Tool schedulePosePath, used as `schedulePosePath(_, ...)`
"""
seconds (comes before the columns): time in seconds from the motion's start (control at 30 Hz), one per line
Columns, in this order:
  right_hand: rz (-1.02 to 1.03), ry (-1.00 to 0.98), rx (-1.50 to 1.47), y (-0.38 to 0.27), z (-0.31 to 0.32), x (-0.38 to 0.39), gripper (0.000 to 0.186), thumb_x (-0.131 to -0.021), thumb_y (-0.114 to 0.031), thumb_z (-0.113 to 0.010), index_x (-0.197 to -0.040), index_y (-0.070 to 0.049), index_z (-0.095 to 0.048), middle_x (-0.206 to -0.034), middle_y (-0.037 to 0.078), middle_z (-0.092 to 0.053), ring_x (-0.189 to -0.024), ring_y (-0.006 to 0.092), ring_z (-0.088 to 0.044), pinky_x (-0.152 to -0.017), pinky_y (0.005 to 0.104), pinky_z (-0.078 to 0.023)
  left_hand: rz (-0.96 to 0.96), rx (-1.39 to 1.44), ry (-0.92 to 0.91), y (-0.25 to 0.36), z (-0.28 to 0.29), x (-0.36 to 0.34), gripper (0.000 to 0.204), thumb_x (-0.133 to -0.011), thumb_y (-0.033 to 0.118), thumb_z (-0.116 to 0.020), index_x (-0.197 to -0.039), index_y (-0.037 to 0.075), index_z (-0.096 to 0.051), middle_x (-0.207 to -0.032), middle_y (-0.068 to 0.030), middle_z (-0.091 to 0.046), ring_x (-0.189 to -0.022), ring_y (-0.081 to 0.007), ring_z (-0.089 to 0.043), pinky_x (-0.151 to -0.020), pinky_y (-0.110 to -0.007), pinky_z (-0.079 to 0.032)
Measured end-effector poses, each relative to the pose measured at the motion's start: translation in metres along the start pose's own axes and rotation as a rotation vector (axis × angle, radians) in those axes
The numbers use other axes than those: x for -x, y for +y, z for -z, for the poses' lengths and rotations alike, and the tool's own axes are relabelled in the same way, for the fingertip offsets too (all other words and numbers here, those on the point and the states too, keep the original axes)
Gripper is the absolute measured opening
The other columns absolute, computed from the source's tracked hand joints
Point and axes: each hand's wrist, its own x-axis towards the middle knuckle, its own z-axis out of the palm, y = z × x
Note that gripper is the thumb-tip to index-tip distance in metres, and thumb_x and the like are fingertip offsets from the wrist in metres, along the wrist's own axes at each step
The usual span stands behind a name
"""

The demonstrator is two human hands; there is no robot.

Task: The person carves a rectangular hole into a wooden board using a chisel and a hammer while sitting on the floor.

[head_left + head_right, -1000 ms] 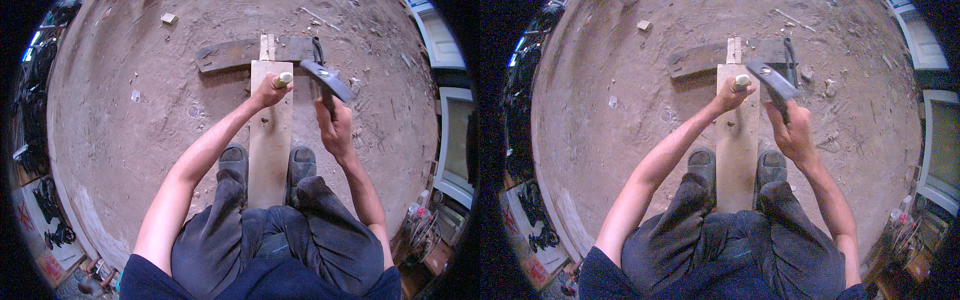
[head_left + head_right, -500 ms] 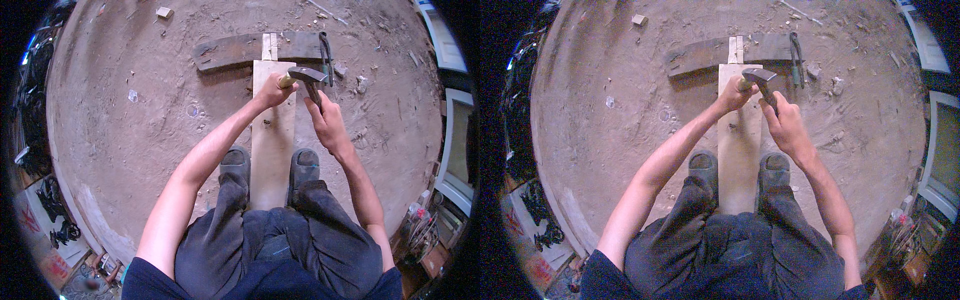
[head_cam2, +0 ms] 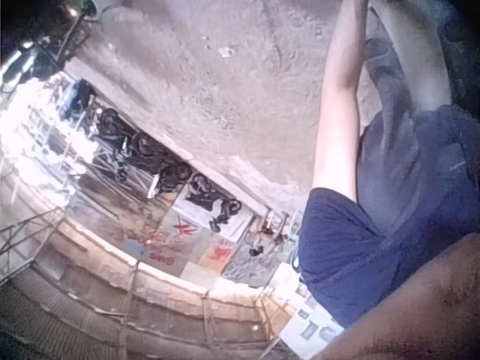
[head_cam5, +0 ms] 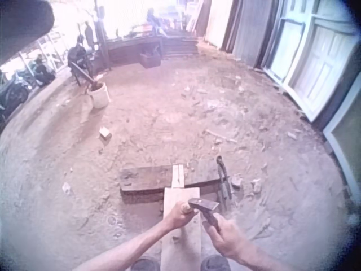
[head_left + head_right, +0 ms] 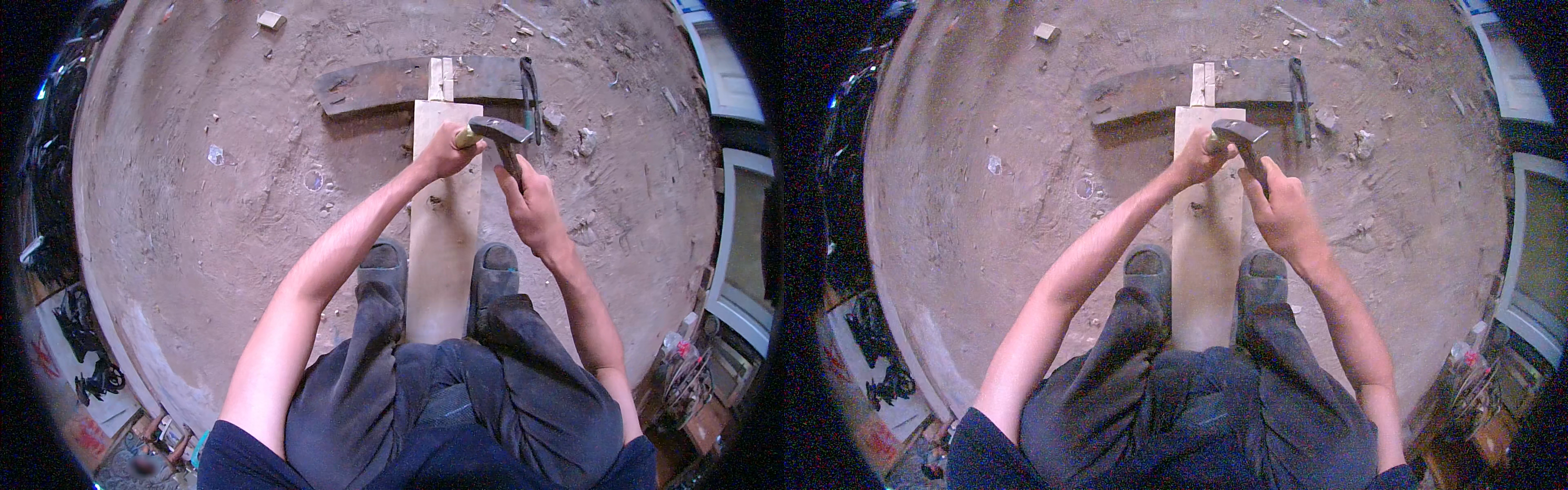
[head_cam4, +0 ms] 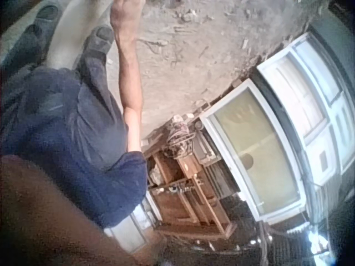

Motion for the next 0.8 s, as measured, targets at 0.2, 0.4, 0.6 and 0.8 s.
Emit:
schedulePosePath(0.2,0.018,0.008,-0.038,-0.001,0.002,0.017,0.026,-0.097,-0.024,-0.052,-0.093,0.001,-0.053,-0.059,0.017,-0.048,-0.050,0.0200,-0.045,-0.050,0.0388,-0.037,-0.063,-0.058,-0.027,0.010,0.002,0.007,0.029,-0.089,0.032,-0.064,-0.088,0.003,-0.063,-0.065,0.0036,-0.050,-0.062,-0.0069,-0.043,-0.052,-0.030,-0.039)
schedulePosePath(0.4,0.097,0.091,-0.112,-0.019,0.025,0.032,0.021,-0.095,-0.020,-0.056,-0.101,0.001,-0.057,-0.055,0.008,-0.041,-0.048,0.0119,-0.038,-0.045,0.0331,-0.033,-0.023,-0.036,0.025,0.017,0.010,0.004,0.024,-0.088,0.022,-0.065,-0.072,0.006,-0.055,-0.062,0.0059,-0.045,-0.060,-0.0052,-0.043,-0.050,-0.028,-0.037)
schedulePosePath(0.6,0.253,0.178,-0.133,-0.026,0.023,0.031,0.020,-0.094,-0.016,-0.057,-0.104,0.002,-0.057,-0.055,0.011,-0.045,-0.047,0.0168,-0.041,-0.046,0.0346,-0.035,0.014,-0.020,0.003,0.023,0.004,0.003,0.020,-0.084,0.013,-0.066,-0.071,0.004,-0.054,-0.060,0.0026,-0.046,-0.058,-0.0061,-0.044,-0.050,-0.030,-0.038)
schedulePosePath(0.8,0.020,-0.082,0.065,-0.013,0.006,0.011,0.024,-0.095,-0.022,-0.054,-0.094,0.002,-0.053,-0.063,0.023,-0.053,-0.054,0.0377,-0.057,-0.051,0.0438,-0.040,-0.144,-0.009,0.038,0.004,0.000,0.007,0.010,-0.083,0.010,-0.065,-0.088,0.002,-0.066,-0.060,-0.0029,-0.056,-0.058,-0.0081,-0.045,-0.052,-0.033,-0.043)
